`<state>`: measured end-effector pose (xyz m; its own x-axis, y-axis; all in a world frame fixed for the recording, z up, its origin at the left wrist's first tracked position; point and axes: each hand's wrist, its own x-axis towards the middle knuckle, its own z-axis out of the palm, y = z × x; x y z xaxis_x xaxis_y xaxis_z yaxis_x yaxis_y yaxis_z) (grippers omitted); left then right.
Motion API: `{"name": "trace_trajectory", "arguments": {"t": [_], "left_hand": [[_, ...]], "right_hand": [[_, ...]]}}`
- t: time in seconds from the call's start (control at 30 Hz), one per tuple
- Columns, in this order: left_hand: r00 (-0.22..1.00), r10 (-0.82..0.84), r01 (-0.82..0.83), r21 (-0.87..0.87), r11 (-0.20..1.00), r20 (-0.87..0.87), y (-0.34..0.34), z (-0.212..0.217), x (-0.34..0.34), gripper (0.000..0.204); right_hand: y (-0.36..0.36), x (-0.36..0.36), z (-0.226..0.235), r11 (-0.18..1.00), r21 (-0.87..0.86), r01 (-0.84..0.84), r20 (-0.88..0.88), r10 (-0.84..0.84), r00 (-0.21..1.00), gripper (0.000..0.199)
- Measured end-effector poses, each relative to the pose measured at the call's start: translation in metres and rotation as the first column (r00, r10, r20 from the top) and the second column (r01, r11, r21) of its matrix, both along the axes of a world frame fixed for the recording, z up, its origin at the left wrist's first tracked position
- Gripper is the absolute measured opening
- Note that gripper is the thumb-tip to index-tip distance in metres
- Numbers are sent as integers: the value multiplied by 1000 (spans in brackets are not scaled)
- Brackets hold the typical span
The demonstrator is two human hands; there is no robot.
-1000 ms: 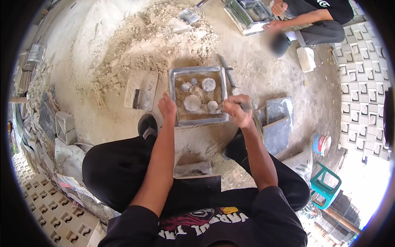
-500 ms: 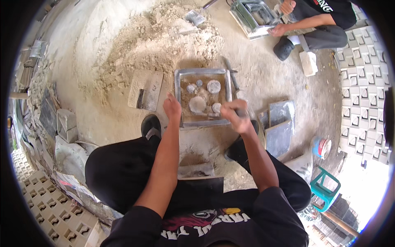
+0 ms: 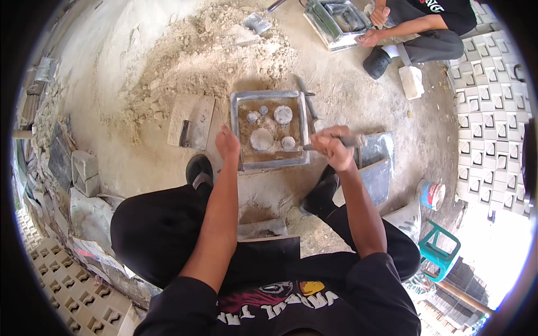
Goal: The person uses a tool to shape material within a metal mold, then takes a square brick from a pile and places it into the mold, pressing it down with their hands.
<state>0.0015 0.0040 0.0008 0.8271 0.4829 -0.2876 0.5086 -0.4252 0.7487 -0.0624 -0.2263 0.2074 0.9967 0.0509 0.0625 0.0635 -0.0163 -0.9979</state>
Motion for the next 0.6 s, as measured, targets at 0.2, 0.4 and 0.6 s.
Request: {"name": "trace_trajectory", "arguments": {"t": [0.2,0.4,0.6], "left_hand": [[999,-48,47,-22,999,-9,-3,3,-1,68],[1000,-25,24,-26,999,-15,1,1,0,69],[999,-50,50,15,999,4,0,0,-10,69]], "right_hand": [[11,-20,-23,974,-199,-112,-98,94,991,28],[15,-39,9,984,-159,-84,-94,70,993,29],[14,-46,-6,985,-174,-24,-78,11,997,26]]}}
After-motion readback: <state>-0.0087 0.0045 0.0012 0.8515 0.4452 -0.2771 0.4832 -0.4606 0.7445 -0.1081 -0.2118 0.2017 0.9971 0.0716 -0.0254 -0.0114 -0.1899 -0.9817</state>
